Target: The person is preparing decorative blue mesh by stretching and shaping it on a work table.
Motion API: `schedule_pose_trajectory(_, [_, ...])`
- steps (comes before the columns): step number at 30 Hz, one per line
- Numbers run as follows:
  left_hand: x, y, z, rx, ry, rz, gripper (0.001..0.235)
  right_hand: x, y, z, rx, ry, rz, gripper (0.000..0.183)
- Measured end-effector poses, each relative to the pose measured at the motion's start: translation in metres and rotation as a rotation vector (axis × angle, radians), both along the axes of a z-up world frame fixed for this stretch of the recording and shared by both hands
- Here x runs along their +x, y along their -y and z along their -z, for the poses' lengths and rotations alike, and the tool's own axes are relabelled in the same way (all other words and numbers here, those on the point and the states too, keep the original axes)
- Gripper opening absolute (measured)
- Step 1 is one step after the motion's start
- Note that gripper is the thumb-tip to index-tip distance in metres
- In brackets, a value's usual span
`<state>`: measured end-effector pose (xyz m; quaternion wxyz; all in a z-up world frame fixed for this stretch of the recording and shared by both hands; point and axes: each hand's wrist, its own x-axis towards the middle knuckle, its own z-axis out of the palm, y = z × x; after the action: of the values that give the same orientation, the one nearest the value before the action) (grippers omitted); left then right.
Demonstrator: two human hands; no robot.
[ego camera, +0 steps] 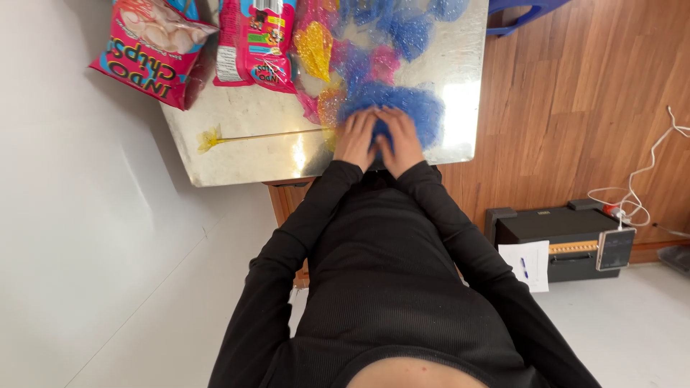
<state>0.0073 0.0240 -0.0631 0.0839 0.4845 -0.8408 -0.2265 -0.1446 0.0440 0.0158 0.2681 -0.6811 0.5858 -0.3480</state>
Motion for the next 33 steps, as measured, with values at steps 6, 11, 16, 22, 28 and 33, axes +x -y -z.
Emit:
schedule_pose_trajectory(6, [0.025, 0.016, -0.019, 0.199, 0.116, 0.093, 0.109, -0.01, -0.023, 0.054, 0.484, -0.303, -0.169, 0.089])
schedule_pose_trajectory(11, [0.022, 0.023, -0.012, 0.228, 0.106, 0.071, 0.105, -0.011, -0.016, 0.052, 0.516, -0.326, -0.156, 0.078])
schedule_pose_trajectory(16, [0.016, 0.067, -0.07, 0.206, -0.3, -0.108, 0.049, -0.009, -0.007, 0.054, 0.546, -0.378, -0.118, 0.074])
schedule_pose_trajectory(22, [0.017, 0.108, -0.042, 0.059, -0.171, -0.236, 0.051, -0.009, 0.001, 0.048, 0.578, -0.424, -0.105, 0.082])
schedule_pose_trajectory(28, [0.024, 0.097, -0.047, -0.002, -0.208, -0.307, 0.011, -0.011, 0.009, -0.002, 0.365, -0.177, 0.064, 0.08])
schedule_pose_trajectory(33, [0.018, 0.05, -0.1, -0.261, -0.3, -0.047, 0.012, -0.021, 0.008, -0.005, 0.423, 0.762, 0.162, 0.073])
